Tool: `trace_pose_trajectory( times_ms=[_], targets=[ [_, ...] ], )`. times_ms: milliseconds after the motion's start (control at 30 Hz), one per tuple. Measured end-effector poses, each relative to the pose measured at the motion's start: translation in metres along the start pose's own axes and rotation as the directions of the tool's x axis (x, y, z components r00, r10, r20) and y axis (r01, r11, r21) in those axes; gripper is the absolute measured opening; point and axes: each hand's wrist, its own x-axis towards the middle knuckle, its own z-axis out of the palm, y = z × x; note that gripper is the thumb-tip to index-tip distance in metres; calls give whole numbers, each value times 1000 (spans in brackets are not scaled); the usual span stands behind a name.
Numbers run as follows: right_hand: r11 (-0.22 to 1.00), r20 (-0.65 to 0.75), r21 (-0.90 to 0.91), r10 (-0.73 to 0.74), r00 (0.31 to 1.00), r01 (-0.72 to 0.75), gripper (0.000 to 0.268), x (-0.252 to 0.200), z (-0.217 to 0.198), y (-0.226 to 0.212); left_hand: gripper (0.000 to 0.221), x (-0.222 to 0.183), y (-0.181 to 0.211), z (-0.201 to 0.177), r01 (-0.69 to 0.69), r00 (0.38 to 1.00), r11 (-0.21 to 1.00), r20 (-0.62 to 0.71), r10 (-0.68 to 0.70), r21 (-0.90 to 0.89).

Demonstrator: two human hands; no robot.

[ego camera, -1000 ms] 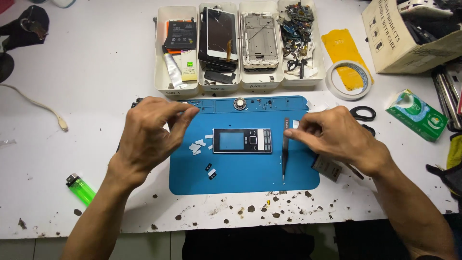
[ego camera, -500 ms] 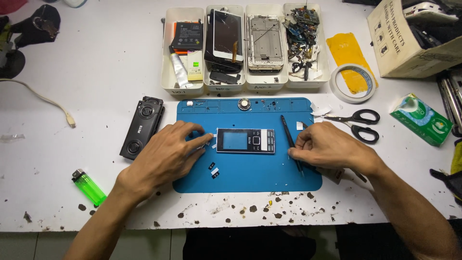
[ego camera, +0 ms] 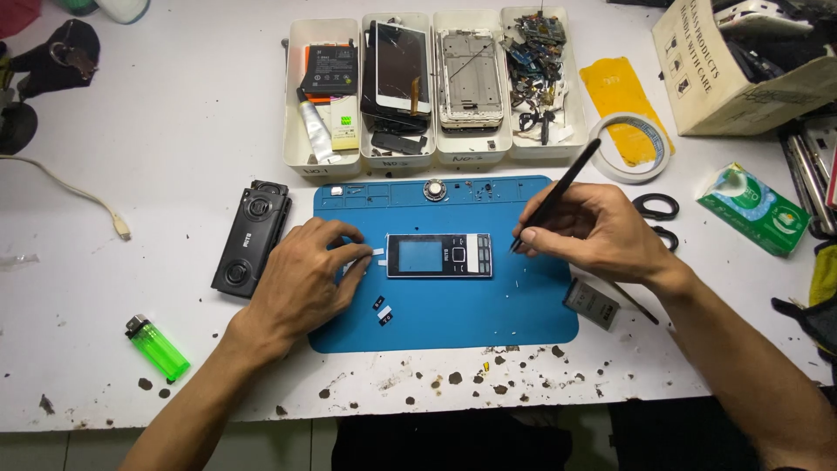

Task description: Repairing internal components of a mobile phone using a precision tool

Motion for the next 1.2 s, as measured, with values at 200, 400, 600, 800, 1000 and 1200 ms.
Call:
trace_pose_trajectory(
  times_ms=[200,400,600,800,1000,1200],
  targets=[
    [995,3,-61,-79,997,79,23,6,11,1,12,6,7,-11,-32,998,995,-48,28,-89],
    [996,-26,-29,-87,996,86,22,1,23,19,9,4,4,4,-8,998,998,-55,4,-67],
    [995,-58,46,-87,995,89,21,-2,30,43,10,4,10,2,30,996,997,-81,-35,-69],
    [995,-64,48,-86,994,89,19,-3,30,49,10,7,7,0,46,995,996,-85,-52,-73],
    [988,-23,-13,-153,988,153,17,-1,29,40,18,27,21,-18,-100,995,990,4,100,-100],
    [973,7,-76,-219,976,219,15,-2,26,43,39,43,36,-5,-320,936,928,84,341,-191]
  ],
)
